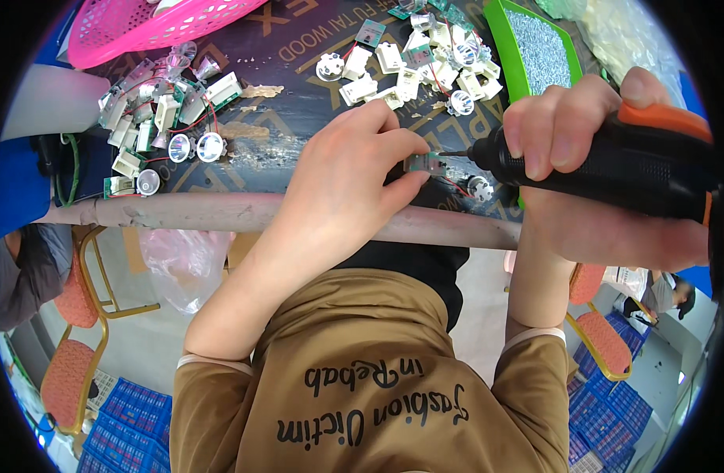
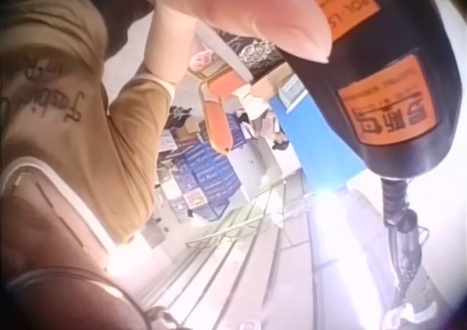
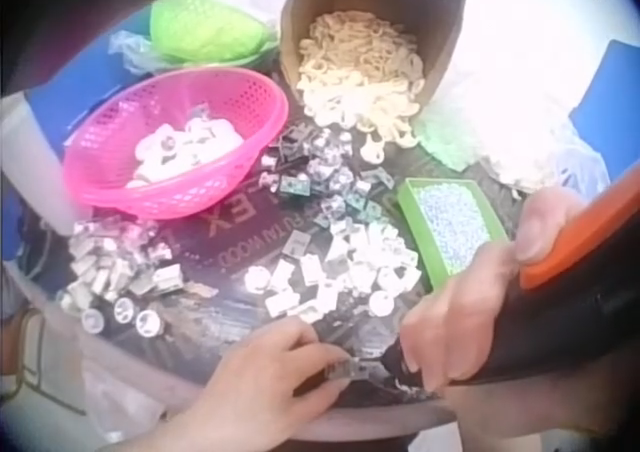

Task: Assembling electronic motor components into plastic housings using an electric screwdriver.

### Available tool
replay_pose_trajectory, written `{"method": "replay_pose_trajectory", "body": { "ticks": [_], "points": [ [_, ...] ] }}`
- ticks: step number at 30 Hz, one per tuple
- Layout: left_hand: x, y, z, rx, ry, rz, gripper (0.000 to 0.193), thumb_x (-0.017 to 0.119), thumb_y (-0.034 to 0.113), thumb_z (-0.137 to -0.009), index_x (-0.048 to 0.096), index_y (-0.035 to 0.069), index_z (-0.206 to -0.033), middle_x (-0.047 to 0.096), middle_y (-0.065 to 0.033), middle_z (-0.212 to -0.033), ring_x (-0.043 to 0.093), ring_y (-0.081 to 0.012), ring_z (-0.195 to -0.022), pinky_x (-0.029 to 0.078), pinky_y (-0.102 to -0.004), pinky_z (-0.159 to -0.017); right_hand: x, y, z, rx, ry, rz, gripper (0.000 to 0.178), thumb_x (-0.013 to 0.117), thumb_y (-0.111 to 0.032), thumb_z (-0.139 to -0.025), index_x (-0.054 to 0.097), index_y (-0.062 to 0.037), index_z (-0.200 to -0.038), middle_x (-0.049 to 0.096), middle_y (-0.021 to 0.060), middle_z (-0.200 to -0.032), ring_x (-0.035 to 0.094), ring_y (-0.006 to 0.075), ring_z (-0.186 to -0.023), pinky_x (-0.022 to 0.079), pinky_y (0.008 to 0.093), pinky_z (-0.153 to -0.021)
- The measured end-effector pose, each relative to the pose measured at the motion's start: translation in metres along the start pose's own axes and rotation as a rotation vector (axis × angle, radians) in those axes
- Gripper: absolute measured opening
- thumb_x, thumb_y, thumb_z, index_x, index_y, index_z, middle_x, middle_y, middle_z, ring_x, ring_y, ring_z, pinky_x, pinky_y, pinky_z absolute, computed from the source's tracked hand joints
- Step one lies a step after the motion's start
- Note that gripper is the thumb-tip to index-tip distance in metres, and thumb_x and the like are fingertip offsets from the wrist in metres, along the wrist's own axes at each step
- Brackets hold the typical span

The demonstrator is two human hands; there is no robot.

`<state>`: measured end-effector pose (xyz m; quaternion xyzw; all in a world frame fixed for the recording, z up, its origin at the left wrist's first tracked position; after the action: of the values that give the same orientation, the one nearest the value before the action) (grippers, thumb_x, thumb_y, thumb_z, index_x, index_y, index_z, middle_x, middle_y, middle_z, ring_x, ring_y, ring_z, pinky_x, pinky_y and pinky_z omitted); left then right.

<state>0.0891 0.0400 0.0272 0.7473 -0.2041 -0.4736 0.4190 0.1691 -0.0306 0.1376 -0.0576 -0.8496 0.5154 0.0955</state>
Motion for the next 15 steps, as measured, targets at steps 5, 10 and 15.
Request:
{"method": "replay_pose_trajectory", "body": {
  "ticks": [5,10,15],
  "points": [
    [-0.001,0.000,0.000,0.013,0.014,-0.016,0.023,0.076,0.012,-0.075,0.071,0.006,-0.097,0.055,-0.0075,-0.085,0.060,-0.0248,-0.075,0.047,-0.0352,-0.066,0.000,0.004,0.000,0.010,0.008,-0.013,0.100,0.045,-0.092,-0.068,0.051,-0.0104,-0.125,0.053,0.0028,-0.077,0.051,0.0160,-0.063,0.041,0.0334,-0.063],
    [-0.001,0.001,0.000,0.006,0.008,-0.023,0.022,0.076,0.012,-0.075,0.071,0.006,-0.096,0.056,-0.0075,-0.085,0.061,-0.0247,-0.076,0.048,-0.0347,-0.066,-0.014,0.001,0.003,0.018,0.021,-0.023,0.101,0.045,-0.093,-0.067,0.050,-0.0105,-0.124,0.053,0.0027,-0.076,0.052,0.0160,-0.063,0.042,0.0333,-0.062],
    [0.001,0.001,-0.003,-0.002,-0.021,-0.004,0.021,0.075,0.009,-0.075,0.071,0.003,-0.095,0.060,-0.0079,-0.085,0.062,-0.0241,-0.077,0.050,-0.0333,-0.067,-0.007,0.015,-0.005,0.025,0.032,-0.036,0.102,0.045,-0.094,-0.066,0.050,-0.0107,-0.124,0.054,0.0026,-0.076,0.052,0.0160,-0.062,0.042,0.0332,-0.062]
  ]
}}
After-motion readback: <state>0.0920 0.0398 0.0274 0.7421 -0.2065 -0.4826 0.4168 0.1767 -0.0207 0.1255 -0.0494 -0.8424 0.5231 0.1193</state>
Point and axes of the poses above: each hand's wrist, its own z-axis away from the middle knuckle, its own x-axis out of the palm, y = z × x, the point moved 10 cm from there along -z, towards the middle knuckle
